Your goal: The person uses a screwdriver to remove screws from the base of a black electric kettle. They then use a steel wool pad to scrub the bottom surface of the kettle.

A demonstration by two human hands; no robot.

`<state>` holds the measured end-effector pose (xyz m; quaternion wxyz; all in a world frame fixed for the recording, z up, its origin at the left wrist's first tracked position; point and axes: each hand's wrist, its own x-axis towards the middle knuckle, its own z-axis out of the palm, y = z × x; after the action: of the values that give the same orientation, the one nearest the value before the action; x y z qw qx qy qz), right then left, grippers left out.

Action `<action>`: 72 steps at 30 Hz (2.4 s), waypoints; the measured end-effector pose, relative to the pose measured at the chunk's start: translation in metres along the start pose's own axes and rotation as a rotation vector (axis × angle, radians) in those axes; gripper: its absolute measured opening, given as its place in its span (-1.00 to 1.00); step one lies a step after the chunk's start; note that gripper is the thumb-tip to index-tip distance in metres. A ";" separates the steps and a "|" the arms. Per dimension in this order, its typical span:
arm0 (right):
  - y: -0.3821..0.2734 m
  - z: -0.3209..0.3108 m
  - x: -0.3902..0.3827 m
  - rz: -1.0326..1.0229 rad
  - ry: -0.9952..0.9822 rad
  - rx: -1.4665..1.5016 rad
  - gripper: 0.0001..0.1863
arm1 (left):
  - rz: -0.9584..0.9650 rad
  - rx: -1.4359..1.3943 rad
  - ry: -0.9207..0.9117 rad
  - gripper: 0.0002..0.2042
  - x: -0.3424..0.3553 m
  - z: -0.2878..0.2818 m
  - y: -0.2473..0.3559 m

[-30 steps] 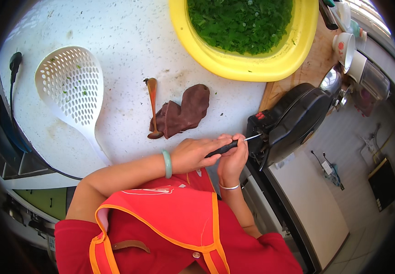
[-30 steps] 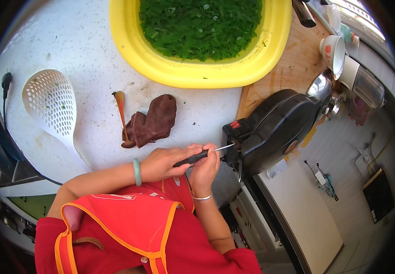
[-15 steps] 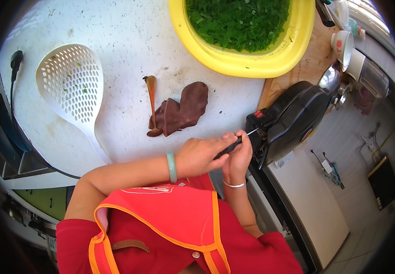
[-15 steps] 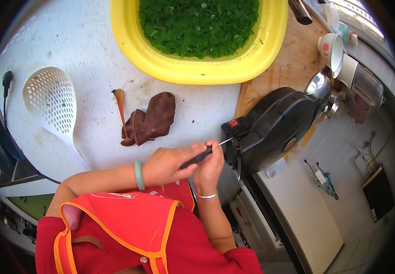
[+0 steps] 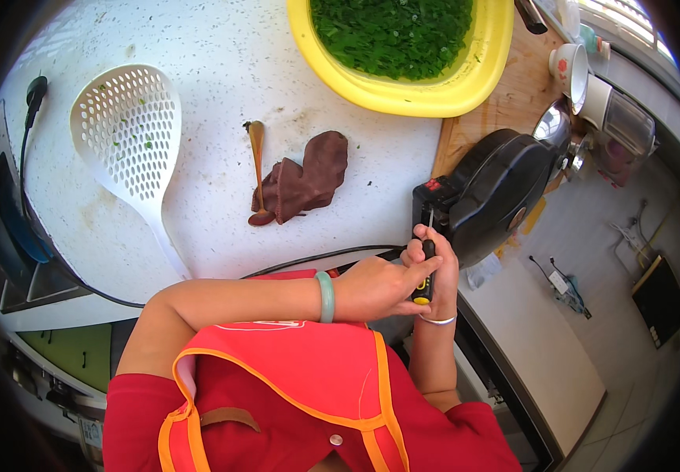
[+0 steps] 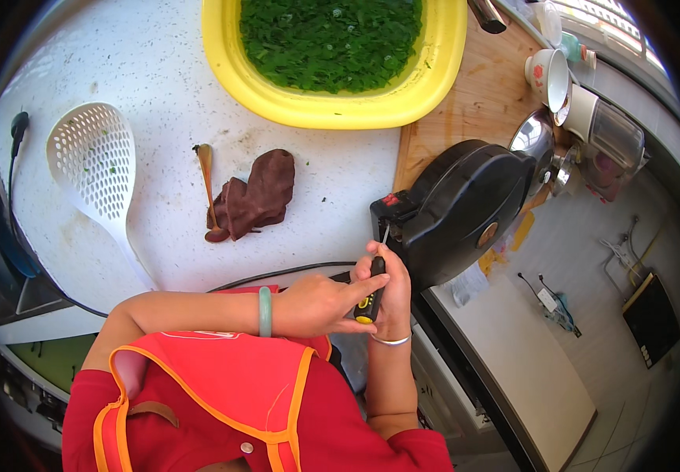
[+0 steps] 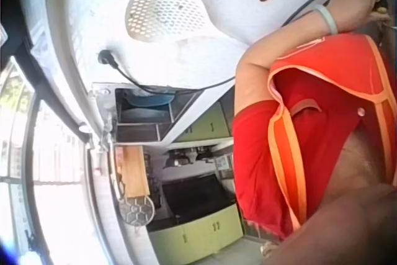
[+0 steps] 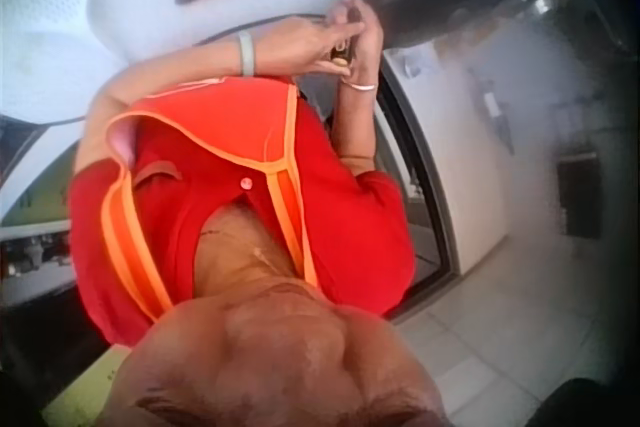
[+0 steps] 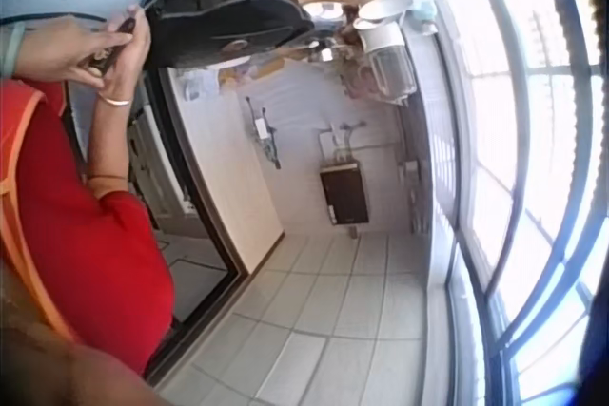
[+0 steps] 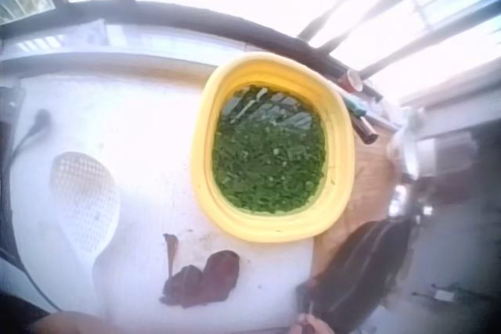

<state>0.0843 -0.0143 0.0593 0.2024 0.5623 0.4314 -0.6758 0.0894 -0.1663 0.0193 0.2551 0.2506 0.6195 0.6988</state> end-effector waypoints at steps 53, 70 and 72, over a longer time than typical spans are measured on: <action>0.059 0.016 -0.043 0.110 -0.543 0.363 -0.69 | -0.631 -0.736 0.290 -0.75 -0.032 -0.025 -0.011; 0.117 -0.067 -0.025 -0.379 -0.102 -0.610 -0.72 | -0.653 -0.281 0.331 -0.85 -0.019 -0.017 -0.076; 0.120 -0.112 -0.001 -0.583 0.065 -0.909 -0.69 | -0.430 -0.175 0.449 -0.85 -0.026 -0.008 -0.097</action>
<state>0.2411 0.0104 0.0177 0.2159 0.2955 0.8246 -0.4314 0.1080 -0.1791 -0.0792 0.2747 -0.0694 0.6366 0.7172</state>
